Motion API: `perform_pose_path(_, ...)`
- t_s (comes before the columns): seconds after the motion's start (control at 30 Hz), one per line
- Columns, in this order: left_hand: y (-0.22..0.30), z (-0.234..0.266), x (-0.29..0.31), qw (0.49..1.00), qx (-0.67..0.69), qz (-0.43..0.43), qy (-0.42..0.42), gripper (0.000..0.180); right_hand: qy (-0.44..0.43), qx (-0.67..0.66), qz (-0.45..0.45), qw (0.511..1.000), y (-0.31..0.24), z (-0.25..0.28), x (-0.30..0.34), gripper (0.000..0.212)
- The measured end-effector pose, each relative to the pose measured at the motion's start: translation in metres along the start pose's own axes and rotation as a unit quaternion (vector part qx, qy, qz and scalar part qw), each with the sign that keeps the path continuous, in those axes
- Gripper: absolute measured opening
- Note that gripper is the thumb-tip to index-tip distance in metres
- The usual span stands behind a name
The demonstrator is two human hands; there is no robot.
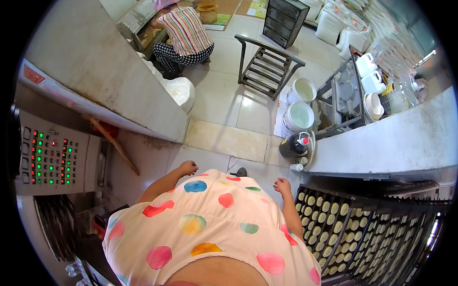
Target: The person touches mooncakes on a tray, moves trays between a table and a storage rack, and handles dough in a large container.
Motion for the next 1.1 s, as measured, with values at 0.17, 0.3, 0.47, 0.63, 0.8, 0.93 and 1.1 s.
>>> perform_pose_path(0.17, 0.083, -0.006, -0.002, 0.997, 0.050, -0.055, 0.006, 0.032, -0.001, -0.015, -0.050, 0.999, 0.010, 0.041, -0.023, 0.020)
perform_pose_path(0.3, 0.119, -0.012, -0.001, 0.996, 0.066, -0.059, -0.011, 0.031, 0.006, 0.018, -0.055, 0.998, 0.007, 0.049, -0.042, 0.019)
perform_pose_path(0.47, 0.120, -0.009, -0.009, 0.996, -0.040, -0.074, -0.004, 0.031, -0.002, -0.030, 0.003, 1.000, -0.007, 0.037, -0.059, 0.021)
perform_pose_path(0.63, 0.107, 0.012, -0.030, 0.993, -0.105, -0.036, -0.036, 0.034, 0.018, -0.059, 0.020, 0.998, -0.004, 0.026, -0.042, 0.023)
perform_pose_path(0.8, 0.111, 0.039, -0.034, 0.994, -0.058, -0.093, -0.011, 0.033, 0.031, 0.033, 0.015, 0.999, 0.064, 0.024, -0.014, 0.018)
perform_pose_path(0.93, 0.109, 0.057, -0.025, 0.991, -0.039, -0.128, 0.018, 0.032, -0.027, 0.093, 0.011, 0.995, 0.139, 0.011, -0.014, 0.017)
perform_pose_path(1.1, 0.067, 0.070, -0.020, 0.994, -0.039, -0.098, 0.010, 0.031, -0.035, 0.173, 0.080, 0.981, 0.125, -0.005, -0.024, 0.017)
Point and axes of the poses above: each hand's wrist, its own x-axis away from the middle knuckle, its own z-axis out of the back of the hand, y = z × x, the point moved 1 cm from there along -x, towards the middle knuckle, and after that the axes turned 12 degrees about z, right-handed, at the moved point
